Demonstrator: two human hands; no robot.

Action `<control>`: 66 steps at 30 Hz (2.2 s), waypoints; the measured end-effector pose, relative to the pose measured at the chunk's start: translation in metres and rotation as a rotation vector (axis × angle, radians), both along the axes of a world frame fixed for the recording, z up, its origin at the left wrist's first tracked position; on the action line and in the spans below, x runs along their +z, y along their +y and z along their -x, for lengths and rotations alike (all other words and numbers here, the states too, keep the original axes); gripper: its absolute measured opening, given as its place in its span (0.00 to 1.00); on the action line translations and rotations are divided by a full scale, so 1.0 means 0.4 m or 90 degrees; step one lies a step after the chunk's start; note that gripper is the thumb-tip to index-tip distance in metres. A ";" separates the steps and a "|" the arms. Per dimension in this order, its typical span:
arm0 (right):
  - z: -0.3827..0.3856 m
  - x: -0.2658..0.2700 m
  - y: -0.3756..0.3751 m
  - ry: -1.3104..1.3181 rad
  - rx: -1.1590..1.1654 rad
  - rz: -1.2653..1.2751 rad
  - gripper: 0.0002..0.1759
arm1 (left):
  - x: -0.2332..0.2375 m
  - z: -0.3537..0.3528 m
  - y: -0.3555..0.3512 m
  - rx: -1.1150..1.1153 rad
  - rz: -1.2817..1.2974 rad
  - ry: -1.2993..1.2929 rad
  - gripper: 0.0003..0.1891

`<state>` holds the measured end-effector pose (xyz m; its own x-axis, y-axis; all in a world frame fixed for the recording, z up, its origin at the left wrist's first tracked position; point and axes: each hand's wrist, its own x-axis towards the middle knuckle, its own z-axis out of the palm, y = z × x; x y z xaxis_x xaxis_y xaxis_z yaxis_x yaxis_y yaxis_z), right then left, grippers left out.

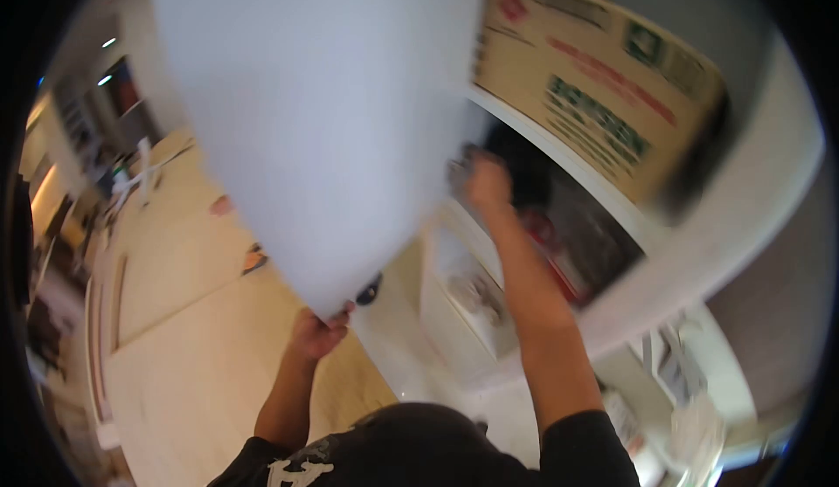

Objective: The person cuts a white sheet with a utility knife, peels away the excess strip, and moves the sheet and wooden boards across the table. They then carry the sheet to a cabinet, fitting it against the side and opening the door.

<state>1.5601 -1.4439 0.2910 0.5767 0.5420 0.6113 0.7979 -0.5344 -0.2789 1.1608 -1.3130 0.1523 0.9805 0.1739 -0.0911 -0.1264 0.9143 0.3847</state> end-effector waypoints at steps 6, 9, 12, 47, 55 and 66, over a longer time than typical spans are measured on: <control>-0.468 -0.300 0.109 -0.027 0.098 0.027 0.25 | -0.034 -0.026 -0.039 0.097 0.028 0.091 0.17; -0.468 -0.315 0.138 -0.036 0.179 -0.159 0.21 | 0.019 -0.011 -0.042 0.071 -0.049 0.056 0.13; -0.383 -0.256 0.130 -0.087 0.088 -0.136 0.20 | 0.024 -0.014 -0.047 0.096 -0.097 0.052 0.13; 0.703 -0.436 -0.754 -0.090 -0.035 0.121 0.09 | 0.070 -0.188 -0.449 -0.187 -0.545 0.023 0.51; 0.716 -0.507 -0.784 0.332 0.220 0.130 0.12 | 0.156 -0.375 -0.634 -0.171 -0.756 0.092 0.59; 0.758 -0.421 -0.697 0.653 0.294 -0.043 0.11 | -0.042 0.001 -0.620 -0.008 -1.084 0.311 0.31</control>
<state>1.2569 -1.7226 0.1224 0.5759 0.8175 0.0002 0.2918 -0.2054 -0.9342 1.1603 -1.5610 0.1356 0.9237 0.3719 -0.0917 0.2829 -0.5009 0.8180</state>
